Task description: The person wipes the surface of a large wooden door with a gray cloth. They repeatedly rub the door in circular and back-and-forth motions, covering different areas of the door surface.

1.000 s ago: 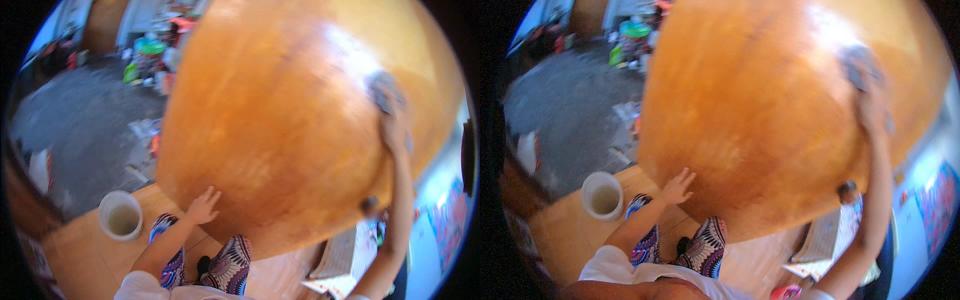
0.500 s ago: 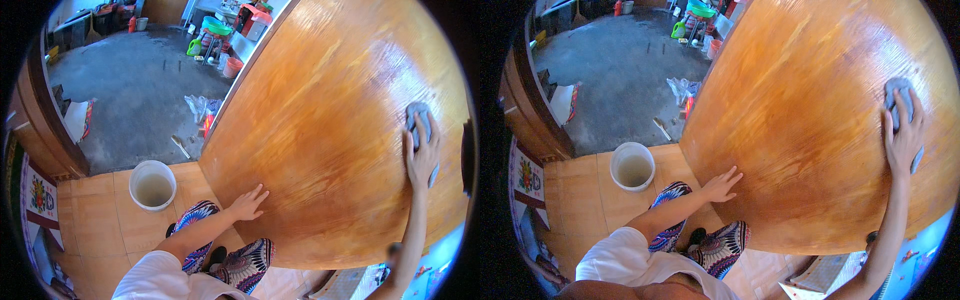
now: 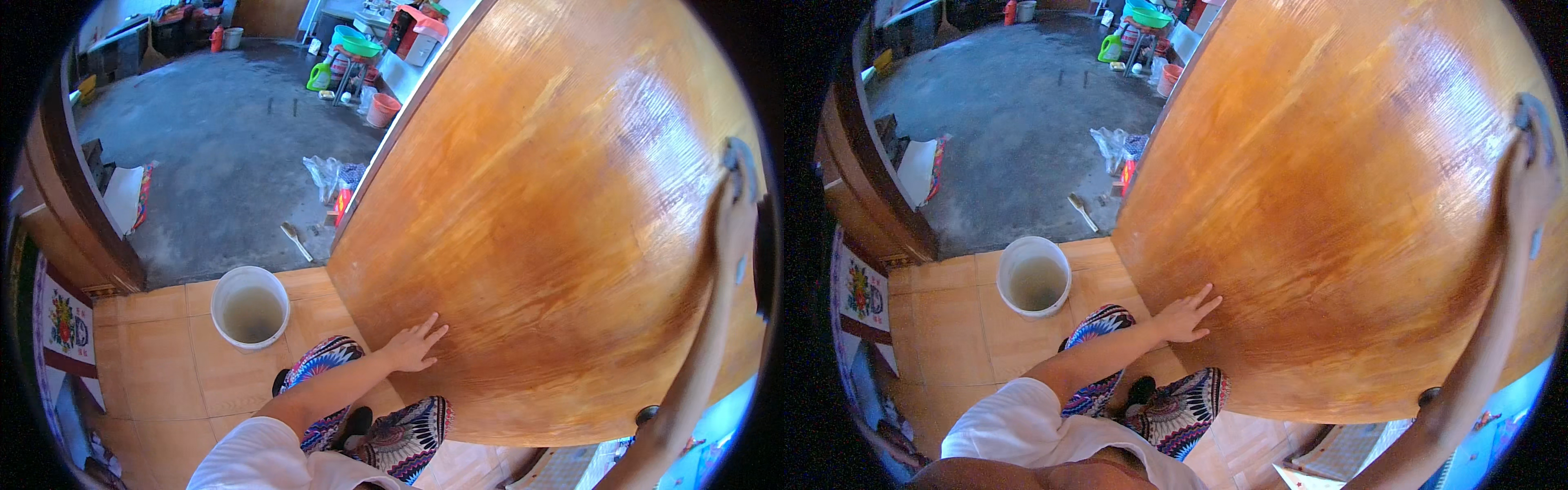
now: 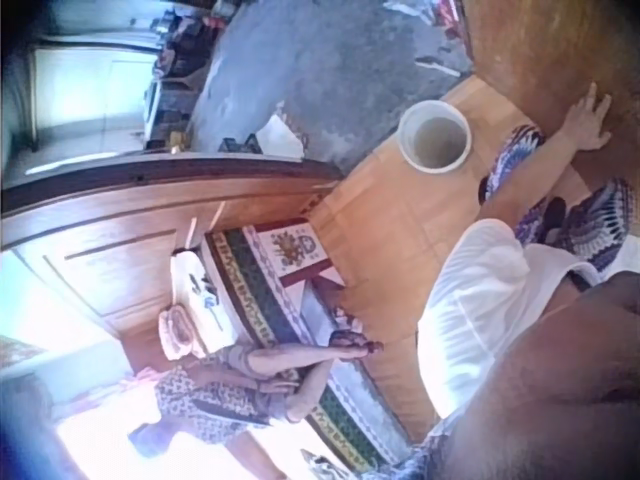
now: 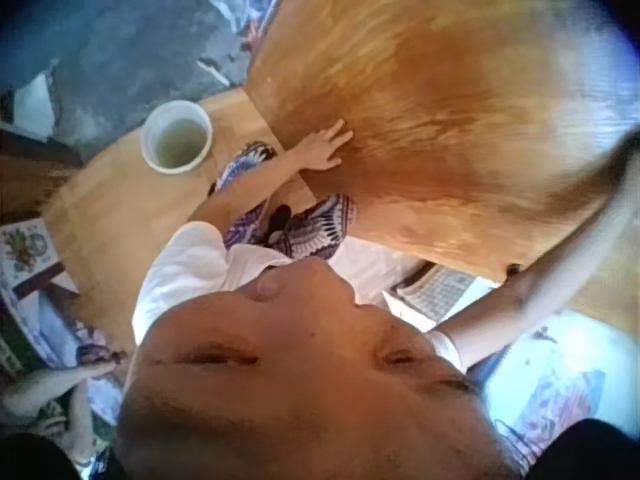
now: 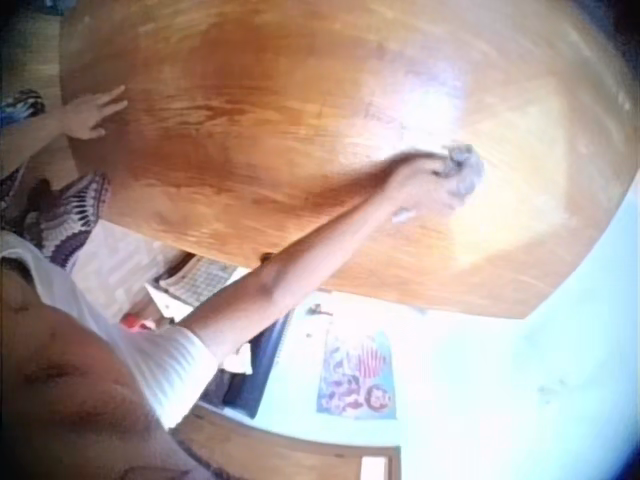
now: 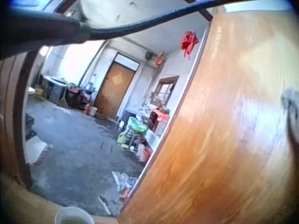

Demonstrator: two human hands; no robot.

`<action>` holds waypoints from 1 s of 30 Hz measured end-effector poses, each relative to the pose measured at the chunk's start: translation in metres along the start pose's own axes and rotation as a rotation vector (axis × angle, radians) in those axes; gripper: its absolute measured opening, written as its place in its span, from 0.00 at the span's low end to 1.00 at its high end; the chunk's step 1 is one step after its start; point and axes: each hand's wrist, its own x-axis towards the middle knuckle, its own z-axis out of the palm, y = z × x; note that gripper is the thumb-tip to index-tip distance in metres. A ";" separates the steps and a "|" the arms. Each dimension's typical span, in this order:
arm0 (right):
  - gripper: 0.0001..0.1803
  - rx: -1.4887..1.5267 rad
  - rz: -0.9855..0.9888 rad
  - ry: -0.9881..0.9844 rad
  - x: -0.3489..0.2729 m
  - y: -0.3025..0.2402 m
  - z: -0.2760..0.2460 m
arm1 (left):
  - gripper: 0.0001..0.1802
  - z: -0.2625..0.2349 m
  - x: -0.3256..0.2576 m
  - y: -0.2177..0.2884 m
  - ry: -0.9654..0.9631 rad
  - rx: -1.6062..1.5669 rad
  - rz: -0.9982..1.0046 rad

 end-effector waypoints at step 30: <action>0.27 0.339 -0.378 -0.407 -0.061 -0.123 -0.047 | 0.50 -0.007 0.000 0.004 -0.109 -0.032 0.006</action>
